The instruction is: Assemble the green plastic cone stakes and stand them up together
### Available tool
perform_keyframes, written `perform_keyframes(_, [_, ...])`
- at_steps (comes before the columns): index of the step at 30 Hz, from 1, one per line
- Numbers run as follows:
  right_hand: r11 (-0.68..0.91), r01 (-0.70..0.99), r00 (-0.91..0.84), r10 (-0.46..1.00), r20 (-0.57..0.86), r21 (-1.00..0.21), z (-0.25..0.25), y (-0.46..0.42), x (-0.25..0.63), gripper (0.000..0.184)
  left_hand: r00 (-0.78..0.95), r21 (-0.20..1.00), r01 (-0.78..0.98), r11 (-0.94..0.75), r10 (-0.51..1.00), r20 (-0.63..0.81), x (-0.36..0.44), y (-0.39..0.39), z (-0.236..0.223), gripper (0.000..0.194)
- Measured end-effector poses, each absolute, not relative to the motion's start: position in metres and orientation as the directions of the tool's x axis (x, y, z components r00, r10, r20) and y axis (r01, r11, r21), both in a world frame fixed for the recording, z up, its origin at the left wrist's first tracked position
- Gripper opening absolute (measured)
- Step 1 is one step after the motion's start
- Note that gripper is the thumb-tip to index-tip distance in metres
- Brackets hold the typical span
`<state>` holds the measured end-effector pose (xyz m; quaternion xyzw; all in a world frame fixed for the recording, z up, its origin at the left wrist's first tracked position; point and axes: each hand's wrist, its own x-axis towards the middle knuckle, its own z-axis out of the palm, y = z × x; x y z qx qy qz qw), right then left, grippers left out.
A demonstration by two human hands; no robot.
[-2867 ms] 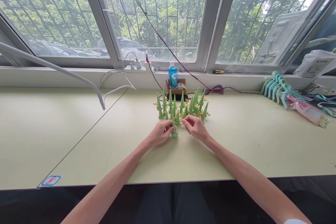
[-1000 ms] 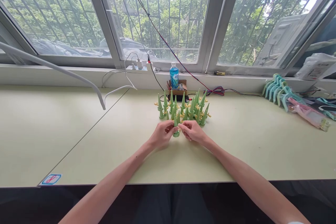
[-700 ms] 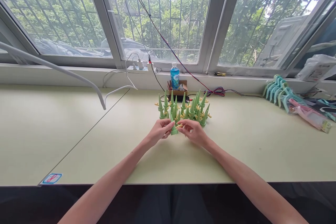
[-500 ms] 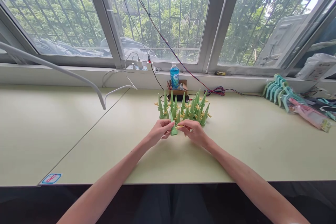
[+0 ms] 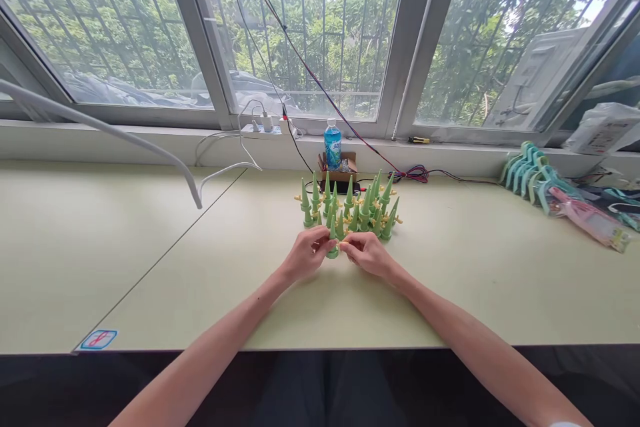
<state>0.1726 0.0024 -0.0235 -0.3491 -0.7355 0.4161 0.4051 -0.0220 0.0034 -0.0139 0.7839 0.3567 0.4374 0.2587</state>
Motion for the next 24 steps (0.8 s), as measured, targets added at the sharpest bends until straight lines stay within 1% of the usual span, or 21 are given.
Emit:
perform_keyframes(3, [0.309, 0.128, -0.444, 0.868, 0.224, -0.942, -0.022, 0.003, 0.172, 0.037, 0.431, 0.596, 0.386, -0.704, 0.709, 0.558, -0.023, 0.005, -0.018, 0.029])
perform_keyframes(6, [0.268, 0.095, -0.445, 0.873, 0.200, -0.959, -0.021, 0.003, 0.172, 0.036, 0.440, 0.559, 0.411, -0.720, 0.694, 0.570, -0.023, 0.005, -0.019, 0.027])
perform_keyframes(10, [0.315, 0.108, -0.386, 0.887, 0.252, -0.943, -0.026, 0.006, 0.172, 0.038, 0.379, 0.610, 0.415, -0.675, 0.738, 0.559, -0.020, 0.004, -0.017, 0.023])
perform_keyframes(13, [0.397, 0.146, -0.303, 0.890, 0.341, -0.906, -0.030, 0.006, 0.171, 0.039, 0.295, 0.706, 0.379, -0.598, 0.801, 0.520, -0.019, 0.003, -0.012, 0.027])
perform_keyframes(16, [0.495, 0.214, -0.250, 0.861, 0.443, -0.842, -0.032, 0.006, 0.172, 0.038, 0.188, 0.818, 0.322, -0.477, 0.879, 0.438, -0.020, 0.005, -0.010, 0.038])
perform_keyframes(18, [0.545, 0.252, -0.241, 0.836, 0.494, -0.800, -0.031, 0.006, 0.172, 0.036, 0.181, 0.873, 0.292, -0.390, 0.919, 0.350, -0.021, 0.006, -0.010, 0.047])
perform_keyframes(22, [0.608, 0.294, -0.258, 0.794, 0.551, -0.738, -0.029, 0.006, 0.173, 0.035, 0.344, 0.934, 0.283, -0.216, 0.932, 0.111, -0.020, 0.005, -0.009, 0.058])
perform_keyframes(24, [0.623, 0.298, -0.270, 0.782, 0.562, -0.723, -0.028, 0.005, 0.173, 0.034, 0.384, 0.953, 0.264, -0.151, 0.923, 0.040, -0.019, 0.003, -0.007, 0.060])
